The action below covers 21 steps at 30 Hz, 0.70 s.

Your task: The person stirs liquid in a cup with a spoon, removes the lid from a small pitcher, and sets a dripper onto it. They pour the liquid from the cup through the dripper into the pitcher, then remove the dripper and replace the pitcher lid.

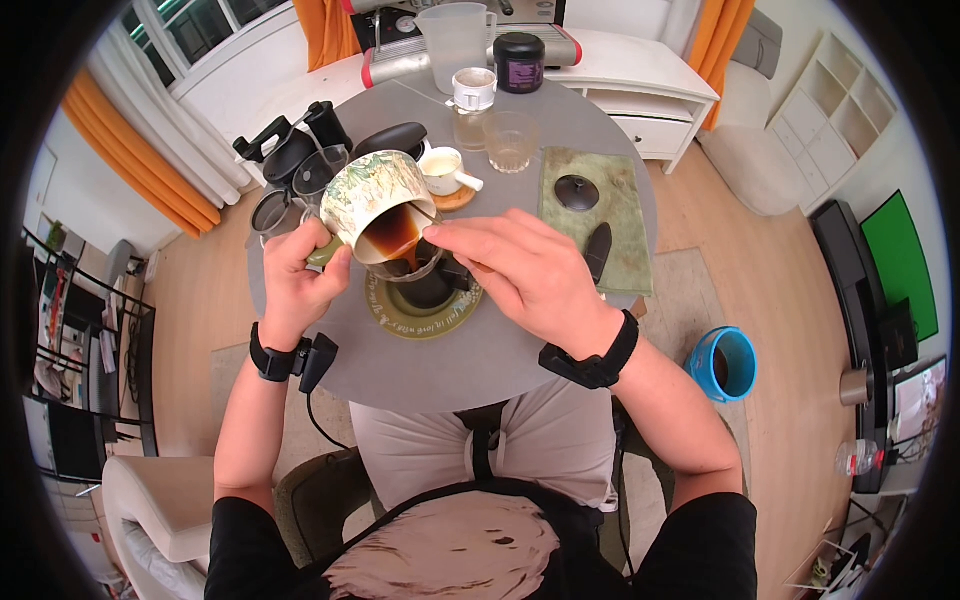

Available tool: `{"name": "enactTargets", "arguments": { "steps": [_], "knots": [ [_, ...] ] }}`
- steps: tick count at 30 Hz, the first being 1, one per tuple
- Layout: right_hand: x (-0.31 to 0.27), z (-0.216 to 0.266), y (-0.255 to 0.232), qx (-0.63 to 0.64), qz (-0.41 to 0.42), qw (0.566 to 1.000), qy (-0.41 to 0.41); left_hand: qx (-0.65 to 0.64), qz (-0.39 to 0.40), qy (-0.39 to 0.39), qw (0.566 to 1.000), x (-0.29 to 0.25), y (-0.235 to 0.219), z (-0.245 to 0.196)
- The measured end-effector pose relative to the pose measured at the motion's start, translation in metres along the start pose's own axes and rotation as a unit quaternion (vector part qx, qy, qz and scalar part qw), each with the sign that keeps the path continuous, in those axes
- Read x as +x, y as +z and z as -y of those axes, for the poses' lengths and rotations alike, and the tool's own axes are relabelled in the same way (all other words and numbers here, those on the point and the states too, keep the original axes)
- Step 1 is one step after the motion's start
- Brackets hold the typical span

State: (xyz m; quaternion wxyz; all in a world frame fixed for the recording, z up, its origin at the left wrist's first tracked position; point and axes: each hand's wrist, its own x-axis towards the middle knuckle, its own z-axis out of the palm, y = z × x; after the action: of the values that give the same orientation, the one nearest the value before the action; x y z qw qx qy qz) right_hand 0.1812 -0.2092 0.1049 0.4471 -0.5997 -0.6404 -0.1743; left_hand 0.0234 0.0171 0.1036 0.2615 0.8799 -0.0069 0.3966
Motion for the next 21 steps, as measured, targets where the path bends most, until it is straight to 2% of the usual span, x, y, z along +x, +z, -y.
{"name": "enactTargets", "arguments": {
  "steps": [3,11,21],
  "knots": [
    [-0.003,0.000,0.002,-0.002,-0.003,1.000,-0.009,0.015,0.010,0.014,1.000,0.000,-0.001,0.001],
    [-0.007,0.002,0.002,-0.003,0.006,1.000,-0.003,0.086,0.046,0.127,0.987,0.008,-0.007,-0.006],
    [-0.008,0.005,-0.002,-0.006,-0.006,1.000,-0.020,0.140,0.049,0.208,0.967,0.014,-0.013,-0.014]
  ]
}}
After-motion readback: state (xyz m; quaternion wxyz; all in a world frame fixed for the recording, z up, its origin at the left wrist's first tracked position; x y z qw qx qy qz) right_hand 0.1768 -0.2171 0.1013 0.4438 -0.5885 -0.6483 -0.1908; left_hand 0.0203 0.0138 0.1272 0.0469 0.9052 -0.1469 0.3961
